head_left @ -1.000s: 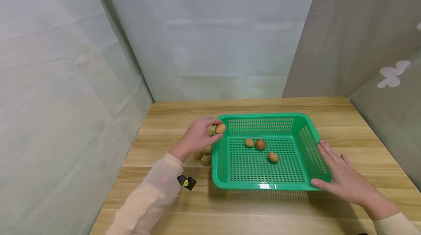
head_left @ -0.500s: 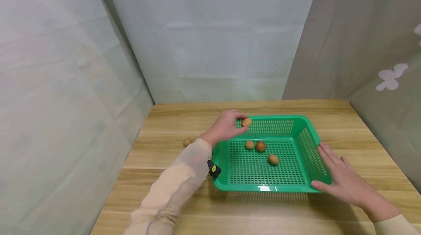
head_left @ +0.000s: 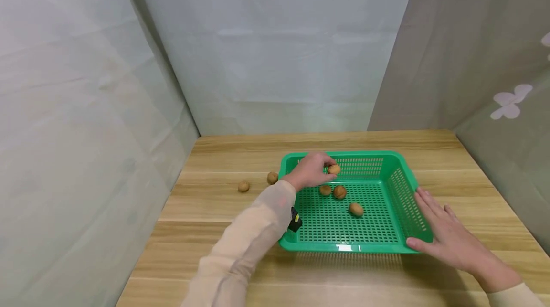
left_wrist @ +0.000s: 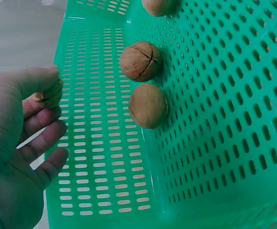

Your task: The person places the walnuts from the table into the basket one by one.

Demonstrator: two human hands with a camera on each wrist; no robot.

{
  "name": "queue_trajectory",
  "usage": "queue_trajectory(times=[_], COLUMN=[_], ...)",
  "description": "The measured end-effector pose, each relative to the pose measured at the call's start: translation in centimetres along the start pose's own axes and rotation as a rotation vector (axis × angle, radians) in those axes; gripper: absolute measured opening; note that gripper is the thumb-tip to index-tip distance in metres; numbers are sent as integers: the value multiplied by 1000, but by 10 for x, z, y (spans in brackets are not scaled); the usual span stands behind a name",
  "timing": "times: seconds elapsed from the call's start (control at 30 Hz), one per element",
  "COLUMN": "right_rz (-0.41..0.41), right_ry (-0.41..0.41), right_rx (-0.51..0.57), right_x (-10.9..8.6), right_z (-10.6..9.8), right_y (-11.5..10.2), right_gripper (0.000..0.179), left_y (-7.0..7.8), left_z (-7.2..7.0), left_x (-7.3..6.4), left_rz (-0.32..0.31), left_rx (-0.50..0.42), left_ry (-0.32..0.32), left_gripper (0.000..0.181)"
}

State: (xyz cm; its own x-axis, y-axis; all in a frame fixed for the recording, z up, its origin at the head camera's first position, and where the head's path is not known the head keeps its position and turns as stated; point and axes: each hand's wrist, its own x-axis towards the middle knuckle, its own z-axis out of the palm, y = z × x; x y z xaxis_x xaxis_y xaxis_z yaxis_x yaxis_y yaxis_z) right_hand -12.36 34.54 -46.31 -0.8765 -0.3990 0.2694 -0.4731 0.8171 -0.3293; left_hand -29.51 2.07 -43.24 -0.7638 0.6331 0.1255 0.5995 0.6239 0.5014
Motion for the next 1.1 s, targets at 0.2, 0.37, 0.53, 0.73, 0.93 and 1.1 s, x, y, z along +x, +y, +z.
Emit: queue_trajectory(times=[0.2, 0.37, 0.53, 0.73, 0.93, 1.1], right_rz=[5, 1, 1, 2, -3, -3], right_ry=[0, 4, 2, 3, 4, 3], right_rx=[2, -8, -10, -12, -16, -17], right_x=[0, 1, 0, 0, 0, 0], right_z=[0, 0, -1, -1, -1, -1], right_y=[1, 0, -1, -2, -1, 0], right_gripper=[104, 103, 103, 103, 103, 103], left_y=[-2, -5, -7, -7, -6, -8], left_z=[5, 10, 15, 18, 19, 21], left_x=[2, 2, 1, -1, -1, -1], left_rz=[4, 2, 3, -4, 1, 2], left_rx=[26, 35, 37, 23, 36, 71], left_ry=[-69, -118, -148, -197, -209, -218], left_gripper=[37, 35, 30, 22, 21, 23])
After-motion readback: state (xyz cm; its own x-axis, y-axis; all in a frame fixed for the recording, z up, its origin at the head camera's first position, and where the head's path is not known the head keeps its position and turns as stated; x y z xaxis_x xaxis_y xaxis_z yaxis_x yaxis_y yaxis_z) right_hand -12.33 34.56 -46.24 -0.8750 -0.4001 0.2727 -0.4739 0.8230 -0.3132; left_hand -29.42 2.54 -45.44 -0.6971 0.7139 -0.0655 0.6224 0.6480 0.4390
